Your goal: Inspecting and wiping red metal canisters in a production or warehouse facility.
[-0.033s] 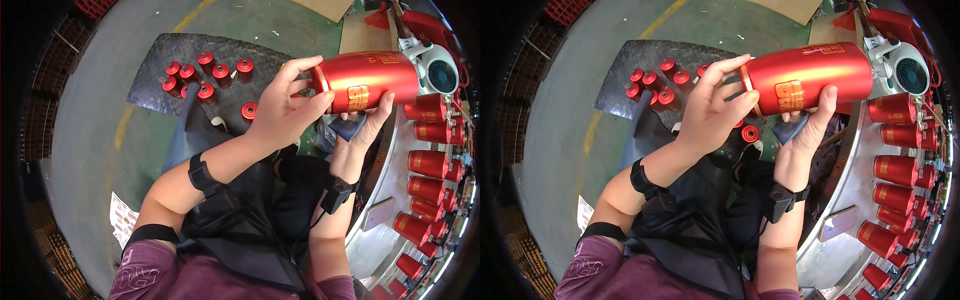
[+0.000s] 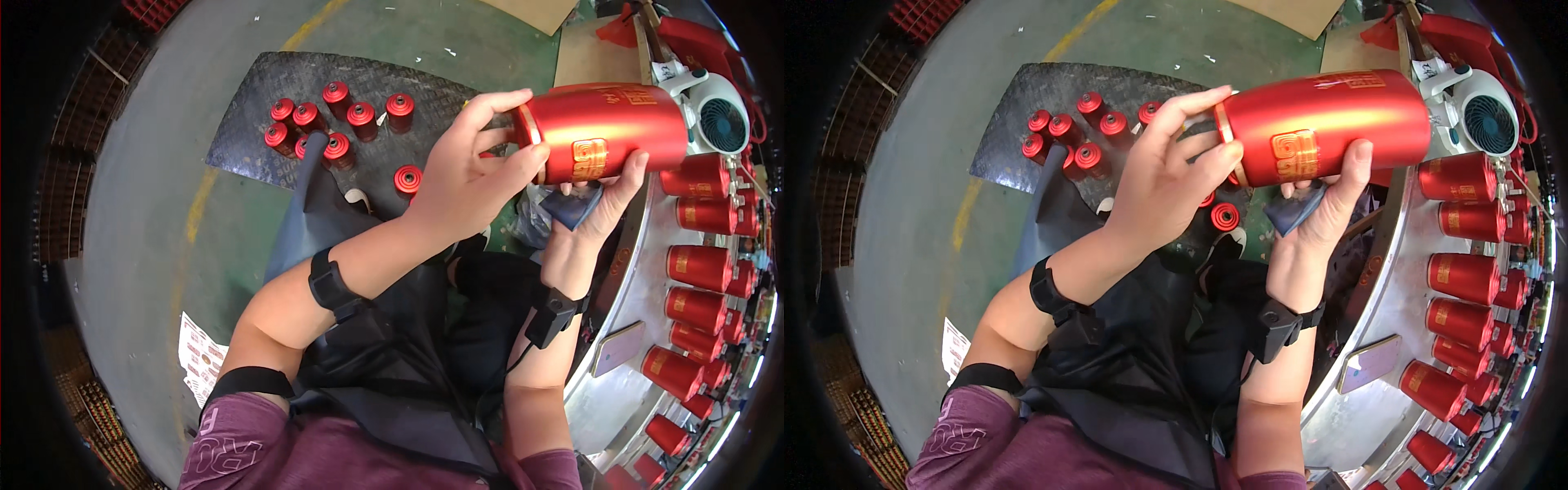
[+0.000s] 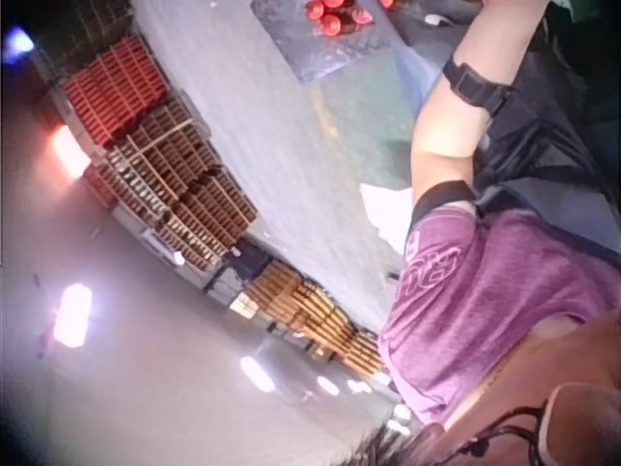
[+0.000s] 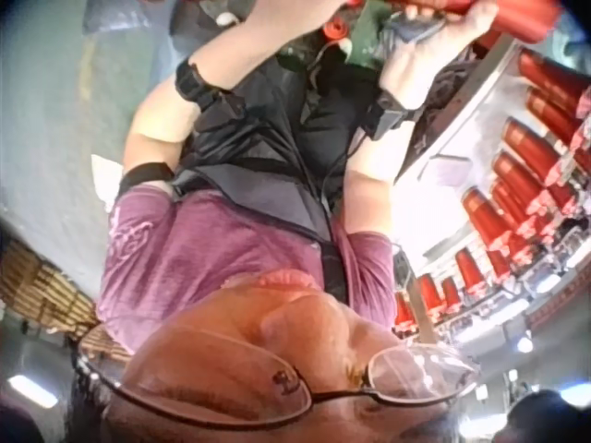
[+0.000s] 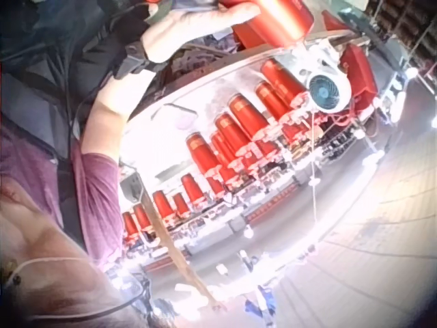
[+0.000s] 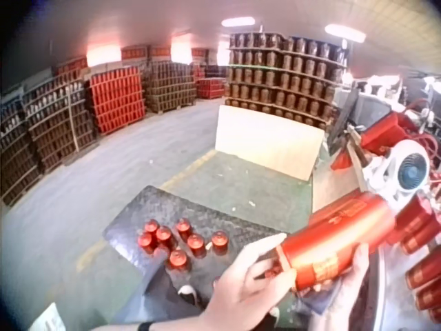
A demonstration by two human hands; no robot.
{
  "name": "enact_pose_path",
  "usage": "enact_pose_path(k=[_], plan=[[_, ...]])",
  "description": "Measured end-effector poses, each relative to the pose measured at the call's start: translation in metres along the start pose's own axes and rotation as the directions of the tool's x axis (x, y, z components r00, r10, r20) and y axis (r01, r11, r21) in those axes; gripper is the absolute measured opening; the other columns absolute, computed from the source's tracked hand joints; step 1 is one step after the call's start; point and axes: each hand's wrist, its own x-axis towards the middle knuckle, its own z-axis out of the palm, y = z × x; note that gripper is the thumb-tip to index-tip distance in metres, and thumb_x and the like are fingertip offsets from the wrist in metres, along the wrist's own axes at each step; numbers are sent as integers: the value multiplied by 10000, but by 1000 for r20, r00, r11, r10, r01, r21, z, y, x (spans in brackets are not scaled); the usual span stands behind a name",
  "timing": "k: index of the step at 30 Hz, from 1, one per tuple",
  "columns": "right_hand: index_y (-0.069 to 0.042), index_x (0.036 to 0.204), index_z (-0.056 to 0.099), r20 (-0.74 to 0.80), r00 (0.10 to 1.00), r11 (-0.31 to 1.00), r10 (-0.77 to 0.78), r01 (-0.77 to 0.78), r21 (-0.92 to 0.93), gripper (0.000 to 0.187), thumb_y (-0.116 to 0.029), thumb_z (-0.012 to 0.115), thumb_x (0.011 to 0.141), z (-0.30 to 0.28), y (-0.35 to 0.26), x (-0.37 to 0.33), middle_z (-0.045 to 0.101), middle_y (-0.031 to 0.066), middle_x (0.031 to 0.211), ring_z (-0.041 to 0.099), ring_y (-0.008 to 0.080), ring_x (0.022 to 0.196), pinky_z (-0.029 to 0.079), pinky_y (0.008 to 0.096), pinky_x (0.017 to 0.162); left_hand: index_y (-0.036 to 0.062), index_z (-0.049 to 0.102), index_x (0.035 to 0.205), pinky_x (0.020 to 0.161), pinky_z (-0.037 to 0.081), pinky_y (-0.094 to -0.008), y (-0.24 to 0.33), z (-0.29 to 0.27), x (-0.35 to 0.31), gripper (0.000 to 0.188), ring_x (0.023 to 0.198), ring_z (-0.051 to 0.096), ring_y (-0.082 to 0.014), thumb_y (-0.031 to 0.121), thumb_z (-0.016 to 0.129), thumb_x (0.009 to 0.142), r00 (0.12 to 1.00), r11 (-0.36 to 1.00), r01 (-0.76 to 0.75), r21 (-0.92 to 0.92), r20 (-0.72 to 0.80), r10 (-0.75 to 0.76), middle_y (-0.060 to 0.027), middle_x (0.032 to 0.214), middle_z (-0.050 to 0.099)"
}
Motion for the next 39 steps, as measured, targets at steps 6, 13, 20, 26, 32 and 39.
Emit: enact_pose_path(k=[6,13,20,26,32,39], plan=[[-75,1175,526,-54,998,997,-32,28,-71,659,-598,655,796,-2,-4,-1,614,61,992,593,169,824,507,311,693,-15,417,1306,904,492,-284,0,0,5,397,1075,591,-163,73,557,945,999,997,48,-60,19,-47,-124,1177,572],[-64,1234,514,-1,992,992,-124,124,-29,731,-597,689,765,2,1,-6,606,93,1149,596,240,1066,494,412,940,4,542,1155,834,528,-288,2,-4,10,225,966,616,-128,134,515,973,986,983,130,-128,-86,-142,-87,1075,620],[-26,1178,535,10,999,995,-48,49,-85,606,-449,730,791,10,3,-12,636,92,1046,647,184,902,542,296,761,-16,571,1109,824,460,-261,7,-18,7,302,918,574,-104,237,562,945,972,976,219,-2,-85,-218,-66,963,621],[-32,1070,554,-9,995,969,-100,95,-228,519,-455,718,820,17,9,-6,618,19,836,501,50,543,379,178,456,-12,340,1359,999,419,-346,-2,-25,-4,882,1193,503,-229,187,847,665,988,790,-130,599,147,51,-162,1281,481],[-53,1046,546,100,995,949,7,25,-314,586,-569,686,806,1,2,-6,594,-9,766,444,19,488,318,161,412,-3,346,1367,997,419,-345,-3,-23,-7,877,1180,510,-225,186,840,667,987,768,-160,620,127,103,-148,1277,480],[-73,1079,554,48,998,924,48,-27,-380,730,-749,505,806,-2,-1,-4,584,-12,672,481,55,466,353,184,409,1,353,1364,942,452,-339,-1,-20,-7,828,1143,538,-235,213,804,704,989,816,-144,559,102,104,-159,1265,491]])
